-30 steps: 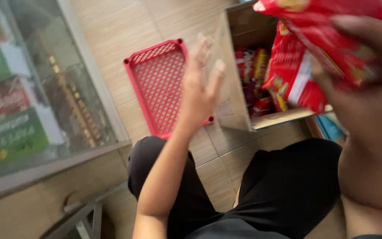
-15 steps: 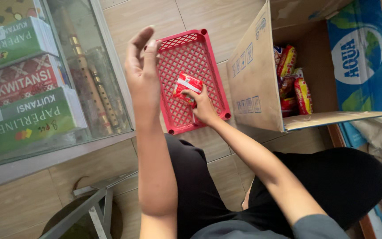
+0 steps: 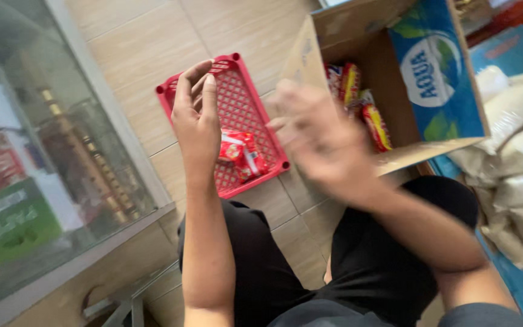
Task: The person arranges instant noodle packets on a store shelf, then sits on the floor to transfer packets from a cardboard box into a red plastic basket.
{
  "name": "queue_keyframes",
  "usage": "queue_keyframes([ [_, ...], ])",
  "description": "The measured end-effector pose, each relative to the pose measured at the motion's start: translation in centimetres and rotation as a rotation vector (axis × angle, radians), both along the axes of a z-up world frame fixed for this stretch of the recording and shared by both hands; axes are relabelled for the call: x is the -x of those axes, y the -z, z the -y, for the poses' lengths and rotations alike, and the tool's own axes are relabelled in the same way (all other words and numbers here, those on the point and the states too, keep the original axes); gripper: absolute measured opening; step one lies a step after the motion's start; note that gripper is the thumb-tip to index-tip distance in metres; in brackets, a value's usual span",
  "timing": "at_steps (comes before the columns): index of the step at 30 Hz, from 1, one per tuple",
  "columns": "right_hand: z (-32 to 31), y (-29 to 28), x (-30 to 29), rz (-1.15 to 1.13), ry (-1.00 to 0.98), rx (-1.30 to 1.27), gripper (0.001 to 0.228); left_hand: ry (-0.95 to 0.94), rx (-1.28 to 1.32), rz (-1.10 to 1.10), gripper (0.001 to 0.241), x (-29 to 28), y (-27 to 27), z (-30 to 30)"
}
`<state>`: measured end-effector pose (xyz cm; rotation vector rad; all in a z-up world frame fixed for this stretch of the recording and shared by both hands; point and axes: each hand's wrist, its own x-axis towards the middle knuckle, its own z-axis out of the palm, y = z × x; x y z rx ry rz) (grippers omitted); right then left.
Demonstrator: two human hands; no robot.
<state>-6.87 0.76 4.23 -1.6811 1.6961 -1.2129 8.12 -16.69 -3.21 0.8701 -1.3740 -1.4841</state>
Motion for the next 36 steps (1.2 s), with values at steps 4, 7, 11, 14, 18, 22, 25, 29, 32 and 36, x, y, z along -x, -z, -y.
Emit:
queue_keyframes([
  [4,-0.5,-6.9,8.5,-0.172,0.231,-0.254,0.031,0.053,0.308,0.249,0.040,3.1,-0.9,-2.7],
  [7,1.2,-3.3,14.8,-0.572,0.035,-0.666,0.047,0.212,0.544,0.297,0.053,6.0,-1.2,-5.7],
  [11,2.1,7.4,21.0,-0.759,-0.239,-0.999,0.096,0.391,0.583,0.314,0.070,8.1,-0.8,-8.1],
  [14,3.3,16.4,22.4,-0.903,-0.276,-1.398,0.121,0.399,0.598,0.366,0.085,7.9,-0.7,-8.0],
  [18,0.4,23.9,22.7,-0.758,-0.225,-1.210,0.120,0.442,0.563,0.486,0.101,7.1,-0.7,-7.9],
  [22,-2.2,25.4,23.4,-0.660,-0.106,-1.090,0.086,0.512,0.541,0.455,0.109,6.7,-0.9,-8.1],
  [25,-2.2,24.3,22.9,-0.635,-0.057,-1.079,0.086,0.552,0.531,0.412,0.111,6.8,-1.0,-7.7],
  [29,-1.7,19.7,22.0,-0.646,-0.099,-1.091,0.075,0.584,0.538,0.334,0.113,7.0,-0.8,-7.6],
  [32,-0.4,14.4,20.9,-0.711,-0.057,-1.059,0.072,0.567,0.566,0.333,0.109,6.9,-0.6,-7.5],
  [36,0.3,6.1,18.5,-0.647,0.040,-0.928,0.079,0.494,0.633,0.410,0.087,6.5,-0.4,-7.0],
])
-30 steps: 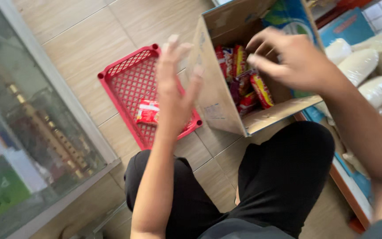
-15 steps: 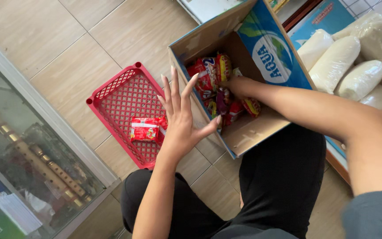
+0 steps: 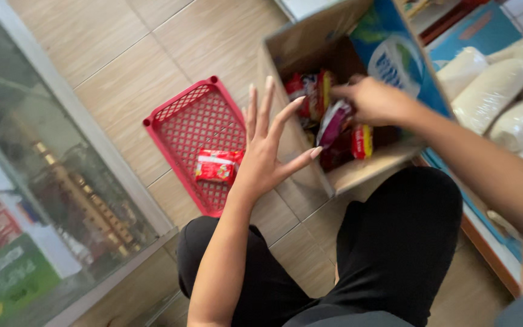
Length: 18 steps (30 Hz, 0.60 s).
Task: The person arranges instant noodle packets on a store shelf, then sits on the floor to transfer packets from a cardboard box into a red plastic basket.
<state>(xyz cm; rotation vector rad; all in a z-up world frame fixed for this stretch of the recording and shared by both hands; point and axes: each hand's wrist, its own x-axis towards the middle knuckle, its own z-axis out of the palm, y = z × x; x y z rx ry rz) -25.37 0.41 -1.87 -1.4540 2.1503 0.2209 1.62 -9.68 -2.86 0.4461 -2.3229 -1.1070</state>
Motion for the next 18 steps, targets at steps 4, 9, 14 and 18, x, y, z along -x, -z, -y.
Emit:
queue_keyframes([
  [4,-0.9,-8.7,-2.2,-0.103,0.067,0.082,0.054,-0.070,-0.047,-0.137,0.059,-1.2,0.0,1.1],
  [9,-5.1,-14.8,-6.6,-0.038,-0.181,0.812,0.046,-0.457,-0.200,-0.227,0.034,-5.0,-0.4,4.2],
  [14,-4.6,-8.2,-14.9,0.210,-0.114,0.898,0.036,-0.426,-0.503,-0.544,0.032,-9.7,-0.9,7.2],
  [18,1.7,3.2,-23.9,0.219,-0.381,0.835,0.054,-0.433,-0.591,-0.596,0.036,-11.9,-1.3,7.9],
])
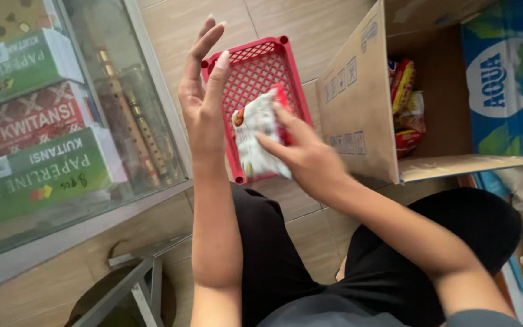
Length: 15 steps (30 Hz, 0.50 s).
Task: The person arranges instant noodle packets on a store shelf, then sits on the floor to transfer packets from a cardboard box into a red plastic basket.
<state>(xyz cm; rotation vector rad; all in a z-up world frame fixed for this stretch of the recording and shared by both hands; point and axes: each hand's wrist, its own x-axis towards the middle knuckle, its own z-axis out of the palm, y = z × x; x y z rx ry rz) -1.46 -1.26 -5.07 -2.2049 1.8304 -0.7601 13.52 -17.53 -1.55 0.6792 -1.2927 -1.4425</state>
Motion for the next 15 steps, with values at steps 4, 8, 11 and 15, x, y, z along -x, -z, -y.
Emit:
queue_keyframes([
  [4,5.2,10.4,-1.8,-0.307,0.069,-0.296,0.053,0.010,-0.013,0.116,0.035,0.8,-0.4,-0.5],
  [8,6.8,18.4,-1.3,-0.521,0.110,-0.200,0.047,0.012,0.161,0.272,0.032,2.6,-0.4,-2.3],
  [11,6.7,19.2,-0.8,-0.441,0.115,-0.196,0.051,-0.032,0.309,0.420,0.031,3.6,-0.3,-2.5],
  [15,4.4,10.4,-0.1,-0.240,0.105,-0.125,0.058,-0.061,0.333,0.475,0.035,4.8,0.0,-1.9],
])
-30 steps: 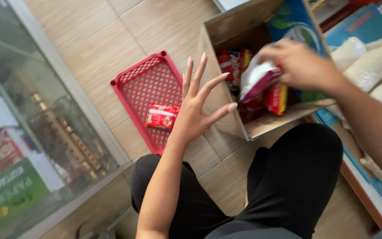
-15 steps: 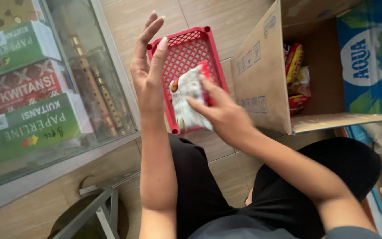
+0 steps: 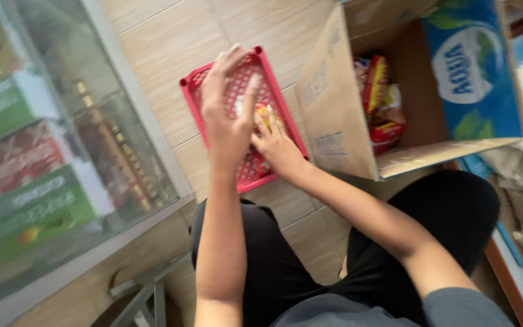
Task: The person arranges instant noodle packets on a store shelf, then sits on the floor to transfer packets from a cardboard box into a red plastic basket.
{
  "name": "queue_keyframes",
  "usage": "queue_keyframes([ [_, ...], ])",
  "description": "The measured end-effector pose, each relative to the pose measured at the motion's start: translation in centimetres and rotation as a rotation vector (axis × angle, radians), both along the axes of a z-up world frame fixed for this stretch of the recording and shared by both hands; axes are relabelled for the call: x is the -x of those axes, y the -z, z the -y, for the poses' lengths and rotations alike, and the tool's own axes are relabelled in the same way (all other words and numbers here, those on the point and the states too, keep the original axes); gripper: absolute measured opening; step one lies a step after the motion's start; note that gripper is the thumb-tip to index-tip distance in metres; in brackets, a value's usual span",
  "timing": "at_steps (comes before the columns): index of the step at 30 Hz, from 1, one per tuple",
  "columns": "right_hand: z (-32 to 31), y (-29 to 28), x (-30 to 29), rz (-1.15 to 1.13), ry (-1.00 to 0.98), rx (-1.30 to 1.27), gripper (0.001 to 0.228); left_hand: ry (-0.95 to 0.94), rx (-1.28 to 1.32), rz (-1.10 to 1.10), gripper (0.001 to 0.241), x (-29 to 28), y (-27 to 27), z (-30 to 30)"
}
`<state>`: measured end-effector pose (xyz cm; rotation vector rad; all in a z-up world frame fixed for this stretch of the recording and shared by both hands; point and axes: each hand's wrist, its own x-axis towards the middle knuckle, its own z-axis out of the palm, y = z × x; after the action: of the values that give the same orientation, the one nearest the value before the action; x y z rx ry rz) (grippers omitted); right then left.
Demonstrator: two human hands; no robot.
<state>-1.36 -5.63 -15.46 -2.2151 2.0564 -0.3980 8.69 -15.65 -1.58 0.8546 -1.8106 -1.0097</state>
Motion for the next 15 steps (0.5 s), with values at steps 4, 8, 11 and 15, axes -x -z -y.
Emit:
queue_keyframes([
  [4,-8.0,-14.9,3.4,0.163,-0.012,0.034,0.055,0.049,-0.267,-0.196,0.053,1.9,0.7,0.2],
  [8,-11.7,-23.5,11.4,0.067,0.124,0.338,0.038,0.113,-0.217,-0.178,0.059,4.8,1.2,-1.6],
  [11,-12.7,-23.1,16.7,0.068,0.394,0.207,0.027,0.201,-0.061,-0.154,0.064,7.8,0.9,-4.3],
  [15,-14.4,-19.3,19.7,0.250,0.503,0.025,0.040,0.256,-0.042,-0.033,0.082,10.2,0.2,-8.4],
])
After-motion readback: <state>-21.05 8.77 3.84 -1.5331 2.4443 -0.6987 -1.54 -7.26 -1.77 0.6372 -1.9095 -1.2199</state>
